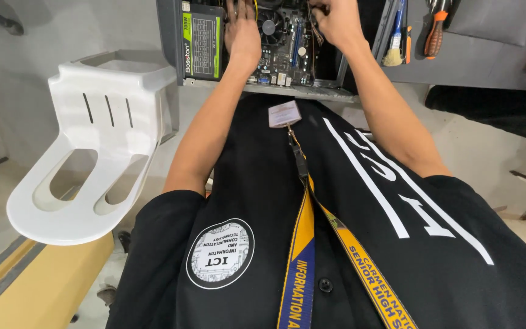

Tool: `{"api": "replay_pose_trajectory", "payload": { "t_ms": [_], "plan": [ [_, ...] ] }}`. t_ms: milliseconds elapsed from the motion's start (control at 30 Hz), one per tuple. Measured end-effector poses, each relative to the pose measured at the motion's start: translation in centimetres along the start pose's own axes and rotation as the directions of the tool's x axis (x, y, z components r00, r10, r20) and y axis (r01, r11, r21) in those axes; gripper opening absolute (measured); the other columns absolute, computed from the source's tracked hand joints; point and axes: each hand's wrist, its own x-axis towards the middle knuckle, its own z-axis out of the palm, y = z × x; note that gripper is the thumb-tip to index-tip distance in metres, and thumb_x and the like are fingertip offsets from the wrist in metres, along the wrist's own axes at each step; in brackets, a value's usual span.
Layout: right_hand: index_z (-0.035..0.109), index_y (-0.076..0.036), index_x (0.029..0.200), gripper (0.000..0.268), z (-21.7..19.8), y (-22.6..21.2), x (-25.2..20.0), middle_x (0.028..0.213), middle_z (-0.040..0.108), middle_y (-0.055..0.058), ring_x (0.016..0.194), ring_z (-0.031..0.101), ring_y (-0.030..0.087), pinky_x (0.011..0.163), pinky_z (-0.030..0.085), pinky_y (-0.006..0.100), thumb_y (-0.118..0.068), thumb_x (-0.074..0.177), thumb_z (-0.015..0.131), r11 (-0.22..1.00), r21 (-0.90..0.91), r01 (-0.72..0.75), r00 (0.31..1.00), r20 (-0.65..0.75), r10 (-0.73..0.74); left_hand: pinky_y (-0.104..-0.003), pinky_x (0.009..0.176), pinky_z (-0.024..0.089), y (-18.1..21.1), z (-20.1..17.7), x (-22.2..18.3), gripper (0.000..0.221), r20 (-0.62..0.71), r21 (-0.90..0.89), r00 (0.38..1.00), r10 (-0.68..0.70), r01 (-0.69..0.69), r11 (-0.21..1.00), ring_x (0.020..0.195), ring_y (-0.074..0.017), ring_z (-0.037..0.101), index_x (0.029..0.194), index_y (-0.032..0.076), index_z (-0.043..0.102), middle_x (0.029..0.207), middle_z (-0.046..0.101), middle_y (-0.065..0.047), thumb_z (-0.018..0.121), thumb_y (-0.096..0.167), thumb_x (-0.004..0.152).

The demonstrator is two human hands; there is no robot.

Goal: Cleaning the interior of a computer case and managing internal cables using a brush and hands.

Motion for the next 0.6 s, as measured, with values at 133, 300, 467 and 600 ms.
{"api": "replay_pose_trajectory", "payload": {
  "t_ms": [133, 300, 467, 600],
  "plan": [
    [0.076, 0.000, 0.115, 0.017, 2.4, -0.2, 1.1, 0.095, 0.080, 0.014, 0.084, 0.073, 0.032, 0.073, 0.057, 0.047, -0.008, 0.101, 0.078, 0.977, -0.211, -0.034, 0.998, 0.036, 0.042, -0.037, 0.116, 0.047, -0.1, 0.3, 0.0, 0.096, -0.061, -0.066, 0.998, -0.002, -0.002, 0.998, 0.153, -0.0348, -0.009, 0.167, 0.010, 0.016, 0.171, 0.003, -0.004, 0.068, -0.011, 0.088],
    [0.070, -0.007, 0.078, 0.017, 4.3, 1.0, 1.8, 0.075, 0.067, 0.004, 0.065, 0.062, 0.025, 0.057, 0.048, 0.036, 0.003, 0.092, 0.068, 0.873, -0.437, 0.216, 0.970, -0.007, -0.243, -0.038, 0.106, 0.053, -0.2, 0.8, 1.1, 0.096, 0.003, -0.047, 1.000, -0.002, 0.002, 0.999, 0.156, -0.0337, 0.003, 0.166, 0.010, 0.013, 0.172, 0.007, -0.002, 0.070, -0.004, 0.089],
    [0.077, -0.011, 0.076, 0.014, 5.4, 2.4, 2.0, 0.080, 0.067, -0.002, 0.084, 0.062, 0.023, 0.090, 0.043, 0.037, -0.003, 0.086, 0.072, 0.790, -0.566, 0.233, 0.956, -0.014, -0.292, -0.034, 0.092, 0.058, 0.4, -1.5, 1.2, 0.094, 0.156, -0.030, 0.987, -0.045, 0.051, 0.998, 0.156, -0.0344, 0.003, 0.167, 0.015, 0.015, 0.172, 0.001, 0.002, 0.062, -0.011, 0.090],
    [0.080, -0.009, 0.083, 0.011, 4.9, 2.4, 1.6, 0.083, 0.070, 0.000, 0.081, 0.063, 0.027, 0.084, 0.040, 0.040, -0.005, 0.090, 0.071, 0.842, -0.510, 0.179, 0.977, -0.010, -0.214, -0.034, 0.084, 0.064, 1.1, -2.2, 1.1, 0.091, 0.202, -0.058, 0.976, -0.077, 0.091, 0.994, 0.158, -0.0350, 0.012, 0.166, 0.012, 0.016, 0.172, 0.002, 0.003, 0.058, -0.016, 0.090]
  ]
}}
